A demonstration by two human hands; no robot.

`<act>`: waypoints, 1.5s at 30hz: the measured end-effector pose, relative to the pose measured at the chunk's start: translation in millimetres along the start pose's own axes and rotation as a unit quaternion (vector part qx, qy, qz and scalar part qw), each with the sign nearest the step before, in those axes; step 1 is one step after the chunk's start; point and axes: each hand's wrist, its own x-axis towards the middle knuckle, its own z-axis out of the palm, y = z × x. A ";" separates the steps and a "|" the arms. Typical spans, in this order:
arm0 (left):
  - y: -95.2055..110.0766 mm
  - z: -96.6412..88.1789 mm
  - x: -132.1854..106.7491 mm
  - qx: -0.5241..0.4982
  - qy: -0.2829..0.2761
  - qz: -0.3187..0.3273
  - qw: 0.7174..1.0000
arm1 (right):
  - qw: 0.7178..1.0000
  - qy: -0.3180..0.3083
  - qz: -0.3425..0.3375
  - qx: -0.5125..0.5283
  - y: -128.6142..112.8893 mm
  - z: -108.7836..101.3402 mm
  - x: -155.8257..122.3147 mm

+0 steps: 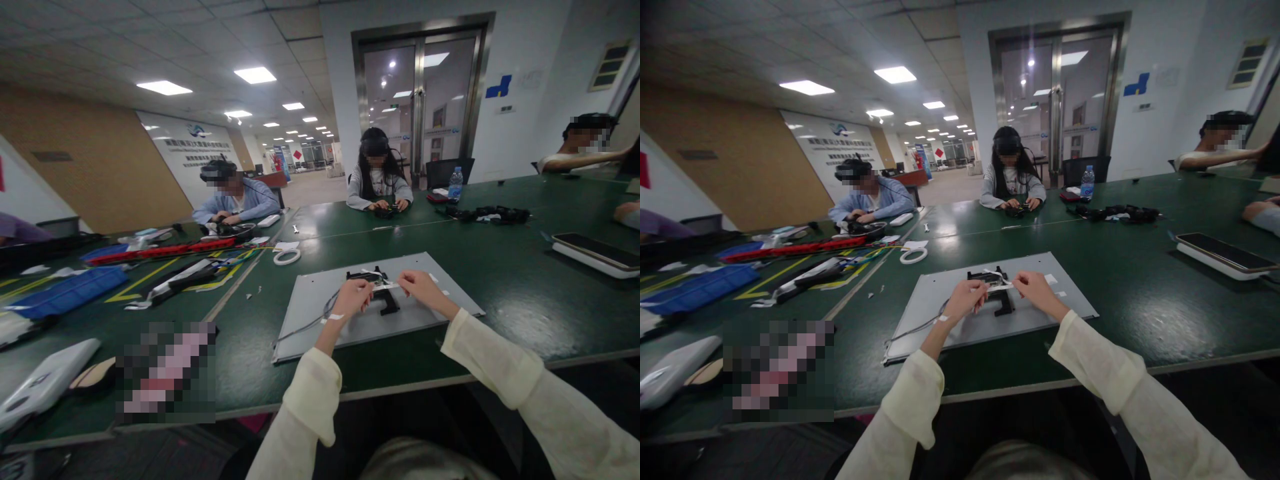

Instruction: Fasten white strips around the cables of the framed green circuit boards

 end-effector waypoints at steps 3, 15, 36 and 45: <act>1.1 6.8 -7.8 0.109 0.001 0.034 0.994 | 0.998 0.014 0.000 -0.055 0.0 -0.1 -5.1; 0.7 23.6 -6.7 0.322 0.013 0.065 0.945 | 0.972 0.005 -0.033 -0.231 5.1 2.7 -11.8; 10.6 32.8 -11.7 0.388 0.020 -0.011 0.921 | 0.908 -0.016 0.016 -0.418 -14.0 11.7 -21.1; 8.7 14.8 -21.1 0.457 0.027 -0.001 0.889 | 0.886 -0.014 0.037 -0.463 -9.4 0.3 -24.8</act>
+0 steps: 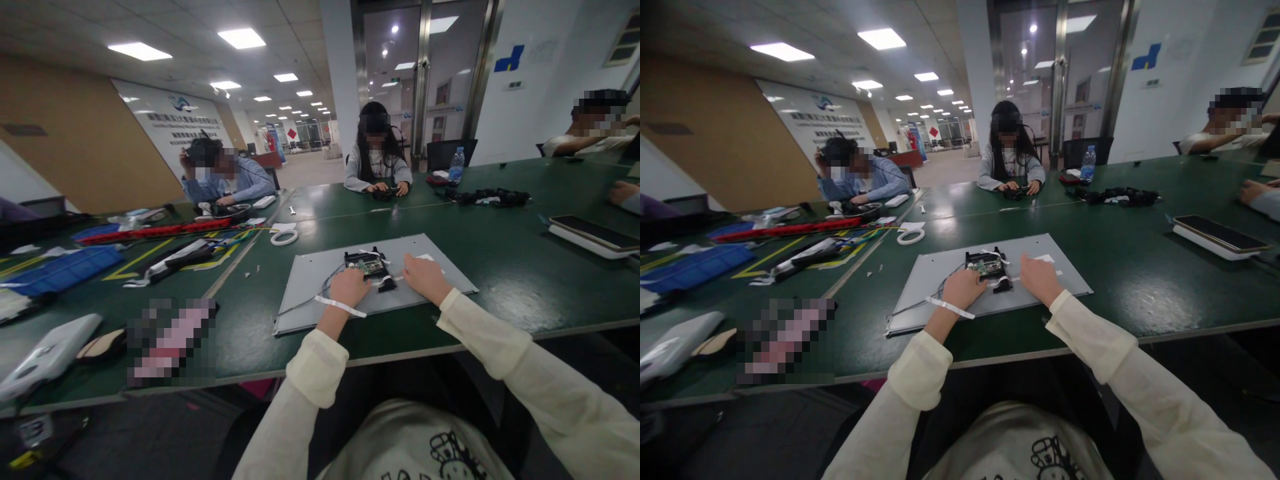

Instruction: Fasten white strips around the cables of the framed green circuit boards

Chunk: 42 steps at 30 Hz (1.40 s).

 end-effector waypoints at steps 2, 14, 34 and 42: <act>0.1 0.5 -1.2 0.005 0.002 0.007 1.000 | 1.000 0.017 -0.005 0.013 2.7 -0.6 0.1; -3.9 3.0 1.9 -0.050 -0.052 0.035 0.997 | 0.800 0.234 -0.539 0.118 -34.3 -18.4 -24.0; 0.2 3.0 -2.0 -0.054 -0.031 0.013 0.998 | 0.744 0.306 -0.567 0.176 -49.2 -17.3 -31.5; 1.5 2.3 -7.1 -0.075 -0.031 0.006 0.997 | 0.842 0.284 -0.413 0.200 -46.0 -27.7 -0.1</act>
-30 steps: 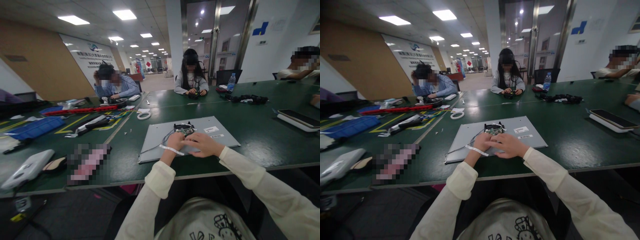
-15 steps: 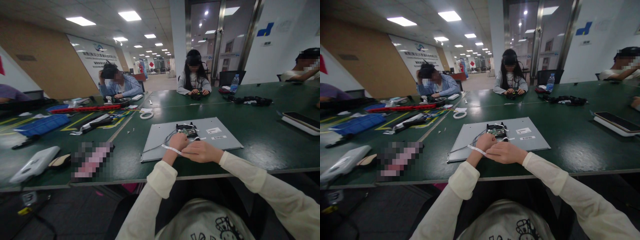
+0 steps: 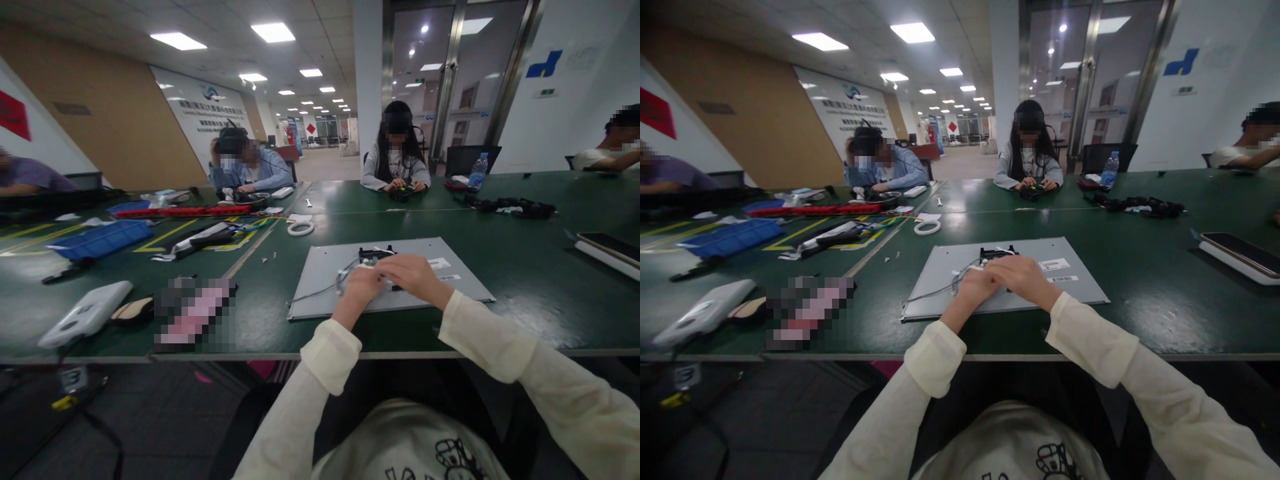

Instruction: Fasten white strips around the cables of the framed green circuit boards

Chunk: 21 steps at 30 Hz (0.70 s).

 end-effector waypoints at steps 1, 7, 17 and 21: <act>1.0 1.2 -2.0 0.007 0.013 -0.005 1.000 | 0.999 -0.009 0.034 -0.021 5.8 1.9 8.7; -10.0 -0.9 -24.6 0.007 0.055 -0.016 0.998 | 0.978 -0.135 0.103 -0.119 15.6 32.5 52.6; -80.9 -15.2 -52.9 0.013 0.103 -0.001 0.995 | 0.953 -0.258 0.025 -0.160 -10.4 74.0 41.6; -78.6 -12.4 -50.0 0.029 0.133 -0.009 0.991 | 0.948 -0.278 0.019 -0.153 -13.5 75.2 38.9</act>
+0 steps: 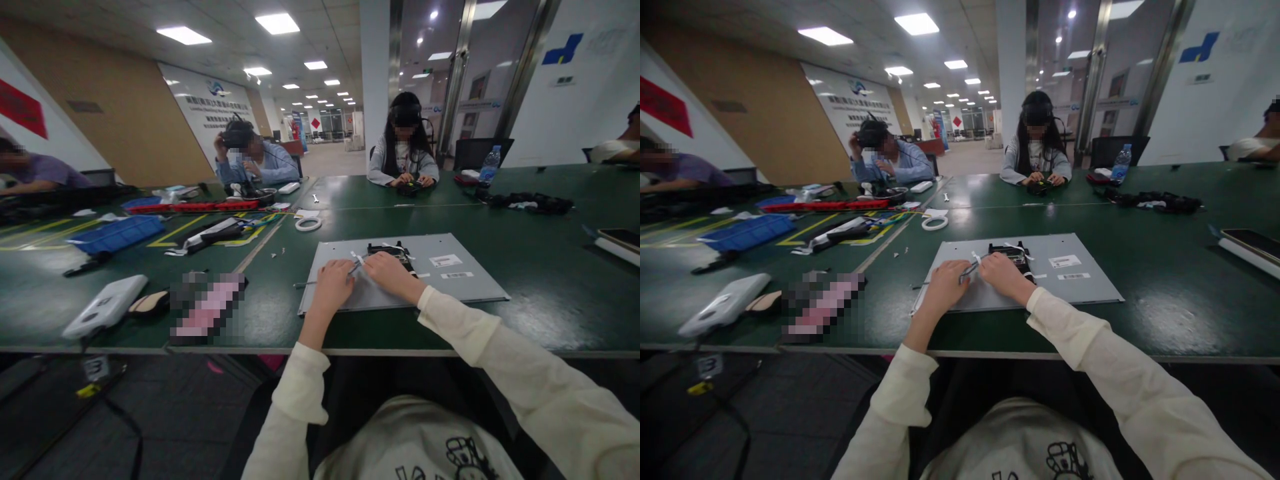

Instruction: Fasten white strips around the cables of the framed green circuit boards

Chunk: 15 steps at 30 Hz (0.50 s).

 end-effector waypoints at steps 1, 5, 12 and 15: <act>0.7 1.3 0.9 0.003 -0.003 0.004 1.000 | 1.000 -0.004 -0.003 0.002 -1.0 0.4 -0.3; -1.2 8.2 5.5 0.002 -0.034 0.000 0.999 | 1.000 -0.005 -0.008 0.014 -4.3 1.3 -1.3; -10.4 23.3 18.3 -0.048 -0.033 0.007 0.998 | 0.998 -0.013 -0.008 0.056 -4.8 6.6 0.3; -11.3 27.2 26.4 -0.069 -0.026 0.008 0.997 | 0.997 -0.012 -0.010 0.078 -3.1 11.1 1.6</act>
